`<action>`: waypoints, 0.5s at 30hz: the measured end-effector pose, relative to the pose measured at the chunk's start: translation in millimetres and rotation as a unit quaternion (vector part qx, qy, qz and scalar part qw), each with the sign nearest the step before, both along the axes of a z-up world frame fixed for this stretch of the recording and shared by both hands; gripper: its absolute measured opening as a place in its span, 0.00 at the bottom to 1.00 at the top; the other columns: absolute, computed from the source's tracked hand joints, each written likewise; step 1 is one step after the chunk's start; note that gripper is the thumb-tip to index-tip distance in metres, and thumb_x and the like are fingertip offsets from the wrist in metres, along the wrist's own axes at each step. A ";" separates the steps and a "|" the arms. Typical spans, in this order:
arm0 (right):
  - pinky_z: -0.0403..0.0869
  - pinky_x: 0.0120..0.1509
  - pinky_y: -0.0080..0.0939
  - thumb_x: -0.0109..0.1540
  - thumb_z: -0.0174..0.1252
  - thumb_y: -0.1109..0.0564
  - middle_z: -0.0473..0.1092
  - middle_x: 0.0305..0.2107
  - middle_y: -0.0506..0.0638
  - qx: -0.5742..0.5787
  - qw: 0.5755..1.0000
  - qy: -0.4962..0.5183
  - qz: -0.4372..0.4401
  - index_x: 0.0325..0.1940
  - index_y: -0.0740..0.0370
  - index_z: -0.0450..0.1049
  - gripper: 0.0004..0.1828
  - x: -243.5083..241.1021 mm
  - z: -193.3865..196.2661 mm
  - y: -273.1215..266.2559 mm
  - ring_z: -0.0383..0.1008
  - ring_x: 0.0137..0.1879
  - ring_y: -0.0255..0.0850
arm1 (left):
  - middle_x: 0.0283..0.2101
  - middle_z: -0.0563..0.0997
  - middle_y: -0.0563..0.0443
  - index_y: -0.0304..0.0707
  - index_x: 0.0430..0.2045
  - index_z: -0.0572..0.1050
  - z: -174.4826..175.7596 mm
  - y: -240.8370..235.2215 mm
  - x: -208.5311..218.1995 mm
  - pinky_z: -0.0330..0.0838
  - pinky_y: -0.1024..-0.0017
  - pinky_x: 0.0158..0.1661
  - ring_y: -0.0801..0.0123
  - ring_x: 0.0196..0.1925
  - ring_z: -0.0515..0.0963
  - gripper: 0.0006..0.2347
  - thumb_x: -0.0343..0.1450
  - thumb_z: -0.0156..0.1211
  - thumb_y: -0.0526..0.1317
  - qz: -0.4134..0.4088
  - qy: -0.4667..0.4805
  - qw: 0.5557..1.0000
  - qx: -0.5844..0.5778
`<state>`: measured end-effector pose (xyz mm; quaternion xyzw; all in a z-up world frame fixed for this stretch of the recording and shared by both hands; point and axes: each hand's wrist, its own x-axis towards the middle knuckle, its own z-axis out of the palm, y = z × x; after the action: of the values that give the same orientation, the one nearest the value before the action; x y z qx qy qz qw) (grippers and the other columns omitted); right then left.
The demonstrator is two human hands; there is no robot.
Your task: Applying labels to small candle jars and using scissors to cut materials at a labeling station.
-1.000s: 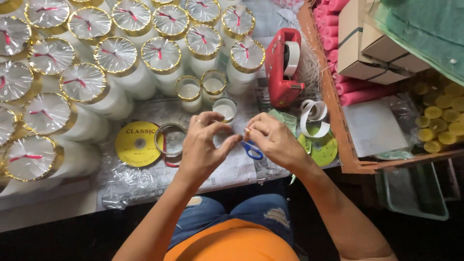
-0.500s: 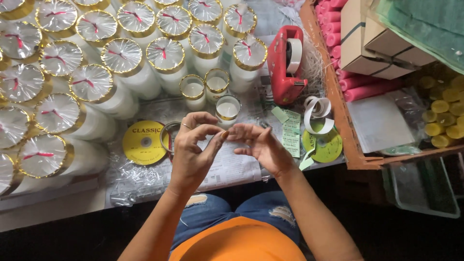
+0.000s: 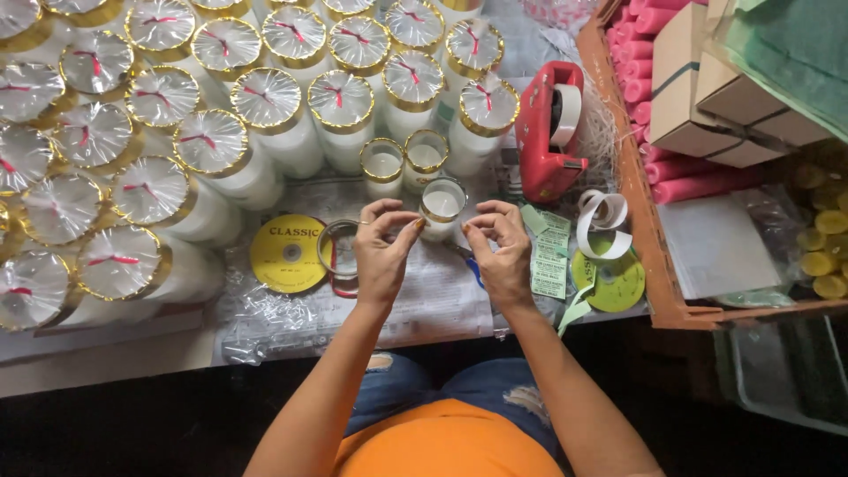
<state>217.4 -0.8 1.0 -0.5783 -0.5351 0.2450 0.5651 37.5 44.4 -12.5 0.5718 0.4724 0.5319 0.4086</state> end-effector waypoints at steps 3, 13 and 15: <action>0.79 0.48 0.36 0.63 0.65 0.62 0.68 0.47 0.55 0.016 1.000 -0.004 -0.008 0.39 0.65 0.78 0.04 -0.9 -5.7 1.3 0.76 0.47 0.41 | 0.48 0.77 0.54 0.50 0.31 0.85 -6.2 5.5 1.3 0.72 0.78 0.42 0.71 0.46 0.79 0.03 0.67 0.72 0.41 0.011 0.000 1.000 -0.005; 0.79 0.51 0.37 0.63 0.64 0.62 0.70 0.48 0.57 0.012 1.000 0.024 -0.013 0.39 0.66 0.78 0.04 -1.8 -20.6 9.9 0.76 0.48 0.41 | 0.48 0.80 0.51 0.47 0.32 0.85 -16.1 17.8 5.3 0.75 0.74 0.48 0.68 0.48 0.82 0.04 0.67 0.73 0.39 -0.005 -0.027 1.000 0.002; 0.79 0.52 0.38 0.63 0.64 0.62 0.70 0.49 0.58 0.012 0.999 0.034 -0.012 0.39 0.67 0.78 0.04 -1.2 -24.5 14.3 0.76 0.49 0.42 | 0.49 0.82 0.49 0.44 0.33 0.84 -18.0 21.8 8.9 0.76 0.72 0.50 0.67 0.50 0.83 0.04 0.68 0.73 0.37 -0.018 -0.056 0.998 -0.001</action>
<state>216.2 13.5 -23.5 -0.5695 -0.5115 0.2513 0.5924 46.5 66.2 -30.5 0.5490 0.4388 0.5555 0.4444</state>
